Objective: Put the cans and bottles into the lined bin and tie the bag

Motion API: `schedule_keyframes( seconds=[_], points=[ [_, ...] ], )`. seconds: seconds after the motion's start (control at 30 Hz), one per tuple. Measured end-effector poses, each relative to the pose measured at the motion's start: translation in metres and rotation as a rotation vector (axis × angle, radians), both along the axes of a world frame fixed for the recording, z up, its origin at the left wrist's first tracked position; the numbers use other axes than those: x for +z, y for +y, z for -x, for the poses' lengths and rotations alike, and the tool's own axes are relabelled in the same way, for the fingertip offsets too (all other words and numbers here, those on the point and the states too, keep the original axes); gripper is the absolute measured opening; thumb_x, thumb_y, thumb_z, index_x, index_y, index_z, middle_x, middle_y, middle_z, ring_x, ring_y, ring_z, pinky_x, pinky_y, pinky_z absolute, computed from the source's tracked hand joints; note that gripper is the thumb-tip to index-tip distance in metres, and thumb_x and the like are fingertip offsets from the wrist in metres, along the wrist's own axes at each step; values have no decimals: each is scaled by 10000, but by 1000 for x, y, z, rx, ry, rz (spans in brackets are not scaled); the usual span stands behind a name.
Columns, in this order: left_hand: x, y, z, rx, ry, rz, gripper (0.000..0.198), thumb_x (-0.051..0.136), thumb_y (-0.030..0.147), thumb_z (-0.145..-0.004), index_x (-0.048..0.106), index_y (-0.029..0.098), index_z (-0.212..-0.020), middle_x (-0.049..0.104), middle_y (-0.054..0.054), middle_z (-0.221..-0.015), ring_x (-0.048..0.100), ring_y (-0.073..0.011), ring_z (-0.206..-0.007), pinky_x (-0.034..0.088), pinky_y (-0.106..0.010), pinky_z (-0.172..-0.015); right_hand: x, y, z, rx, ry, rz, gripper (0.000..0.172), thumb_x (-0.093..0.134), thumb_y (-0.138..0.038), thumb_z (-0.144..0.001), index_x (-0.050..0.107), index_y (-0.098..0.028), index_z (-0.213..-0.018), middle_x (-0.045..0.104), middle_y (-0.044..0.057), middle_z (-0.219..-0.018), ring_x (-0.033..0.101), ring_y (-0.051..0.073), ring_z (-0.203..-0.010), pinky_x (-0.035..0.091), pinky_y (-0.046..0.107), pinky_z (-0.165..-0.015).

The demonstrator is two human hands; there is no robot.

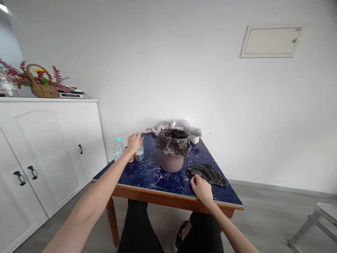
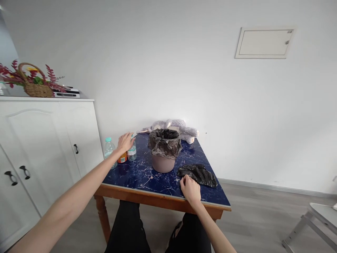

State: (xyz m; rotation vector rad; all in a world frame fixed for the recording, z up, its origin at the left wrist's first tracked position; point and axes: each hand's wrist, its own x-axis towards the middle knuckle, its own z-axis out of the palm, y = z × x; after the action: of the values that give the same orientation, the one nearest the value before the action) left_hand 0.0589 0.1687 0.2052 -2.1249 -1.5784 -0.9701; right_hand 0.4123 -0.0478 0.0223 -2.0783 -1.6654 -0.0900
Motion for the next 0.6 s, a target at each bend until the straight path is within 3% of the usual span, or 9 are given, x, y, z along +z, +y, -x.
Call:
schedule_keyframes(
  seconds=[0.1, 0.23, 0.33, 0.5, 0.6],
  points=[
    [-4, -1, -6, -16, -30, 35, 413, 678, 400, -1023, 626, 187, -1374, 649, -115, -1375, 679, -262, -1160, 589, -495, -985, 0, 1, 0, 6, 1, -5, 223, 484, -302, -1088, 637, -218, -950, 792, 59, -941, 755, 196, -816, 312, 264, -610],
    [8, -16, -12, -87, -59, 21, 307, 620, 363, -1052, 665, 199, -1307, 706, -103, -1234, 713, -244, -1039, 604, -425, -901, -1, 1, 0, 7, 12, -9, 217, 488, -299, -1084, 637, -216, -950, 794, 65, -947, 758, 199, -817, 311, 270, -602],
    [35, -35, -19, -156, -123, -103, 299, 485, 314, -1095, 645, 240, -1336, 686, -121, -1303, 710, -277, -1099, 589, -401, -909, -1, 1, 0, 9, 20, -16, 216, 493, -291, -1081, 634, -218, -934, 790, 59, -924, 756, 199, -803, 308, 271, -597],
    [94, -60, -52, -303, -281, -353, 419, 315, 302, -1142, 361, 278, -1558, 465, -122, -1591, 529, -253, -1423, 542, -421, -1089, 0, 2, 1, 5, 29, -21, 211, 499, -295, -1080, 633, -218, -935, 792, 62, -934, 756, 203, -805, 312, 265, -601],
    [104, -58, -91, -470, -297, -336, 424, 344, 253, -1128, 385, 291, -1549, 506, -121, -1547, 576, -241, -1366, 574, -449, -1059, 2, 2, 1, 5, 28, -14, 214, 503, -298, -1082, 637, -218, -936, 793, 64, -945, 757, 198, -813, 321, 256, -609]
  ],
)
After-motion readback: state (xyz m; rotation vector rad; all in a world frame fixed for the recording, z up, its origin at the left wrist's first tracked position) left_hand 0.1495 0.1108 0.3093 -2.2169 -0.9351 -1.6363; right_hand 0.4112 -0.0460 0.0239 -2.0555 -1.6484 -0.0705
